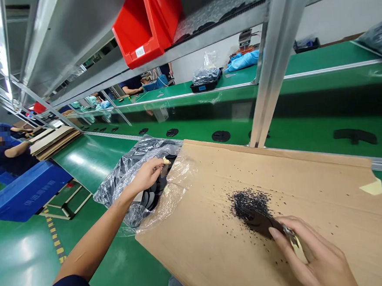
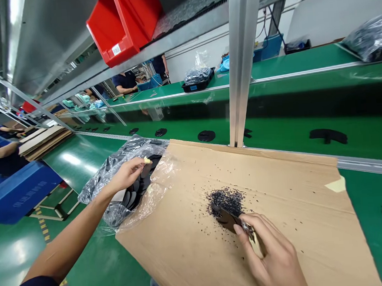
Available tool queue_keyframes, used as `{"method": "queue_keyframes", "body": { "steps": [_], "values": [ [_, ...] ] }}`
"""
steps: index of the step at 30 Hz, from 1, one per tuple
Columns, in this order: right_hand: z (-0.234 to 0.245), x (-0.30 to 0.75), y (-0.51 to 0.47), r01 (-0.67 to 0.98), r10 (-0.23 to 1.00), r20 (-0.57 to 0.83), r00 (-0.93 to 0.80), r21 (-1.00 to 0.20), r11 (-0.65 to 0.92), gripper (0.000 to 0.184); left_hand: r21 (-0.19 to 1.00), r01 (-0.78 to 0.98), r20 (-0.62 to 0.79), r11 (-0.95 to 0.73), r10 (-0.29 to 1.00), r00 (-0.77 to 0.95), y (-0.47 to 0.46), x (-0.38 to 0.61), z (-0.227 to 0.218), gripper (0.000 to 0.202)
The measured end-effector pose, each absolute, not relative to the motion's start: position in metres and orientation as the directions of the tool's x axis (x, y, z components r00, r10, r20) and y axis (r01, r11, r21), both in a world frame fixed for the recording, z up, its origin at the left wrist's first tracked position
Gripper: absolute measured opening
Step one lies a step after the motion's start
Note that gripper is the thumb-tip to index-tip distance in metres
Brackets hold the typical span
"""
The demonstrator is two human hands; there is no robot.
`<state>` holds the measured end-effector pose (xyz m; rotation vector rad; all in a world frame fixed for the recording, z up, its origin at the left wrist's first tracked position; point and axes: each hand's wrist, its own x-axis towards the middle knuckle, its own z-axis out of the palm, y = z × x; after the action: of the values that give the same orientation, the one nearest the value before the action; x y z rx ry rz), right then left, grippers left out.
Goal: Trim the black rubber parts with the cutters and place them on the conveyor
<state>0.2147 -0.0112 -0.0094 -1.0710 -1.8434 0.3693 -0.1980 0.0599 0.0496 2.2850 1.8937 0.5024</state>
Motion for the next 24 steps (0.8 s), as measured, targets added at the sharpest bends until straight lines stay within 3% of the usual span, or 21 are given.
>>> {"method": "queue_keyframes", "body": {
  "steps": [4,6,10,15,20,24],
  "values": [
    [0.000,0.212,-0.014,0.454,0.963,0.265,-0.057,-0.852,0.261,0.036,0.724,0.604,0.304,-0.335,0.940,0.156,0.042,-0.157,0.042,0.019],
    [0.007,0.211,-0.015,0.371,0.994,0.103,-0.028,-0.922,0.106,0.043,0.796,0.472,0.350,-0.379,0.924,0.151,0.031,-0.125,0.038,0.013],
    [0.016,0.209,-0.017,0.195,0.994,-0.105,-0.041,-0.976,-0.095,0.046,0.813,0.309,0.423,-0.494,0.865,0.272,0.012,-0.059,0.034,0.012],
    [0.018,0.206,-0.019,0.089,0.986,-0.144,-0.084,-0.987,-0.136,0.039,0.921,0.136,0.312,-0.366,0.899,0.306,0.005,-0.010,0.014,0.011],
    [0.018,0.203,-0.022,0.159,0.990,-0.115,-0.082,-0.982,-0.101,0.036,0.972,0.151,0.153,-0.183,0.970,0.188,-0.001,0.002,-0.015,0.014],
    [0.015,0.202,-0.024,0.188,0.993,-0.101,-0.066,-0.978,-0.087,0.032,0.969,0.175,0.143,-0.175,0.973,0.183,-0.004,0.002,-0.021,0.026]
  ]
}}
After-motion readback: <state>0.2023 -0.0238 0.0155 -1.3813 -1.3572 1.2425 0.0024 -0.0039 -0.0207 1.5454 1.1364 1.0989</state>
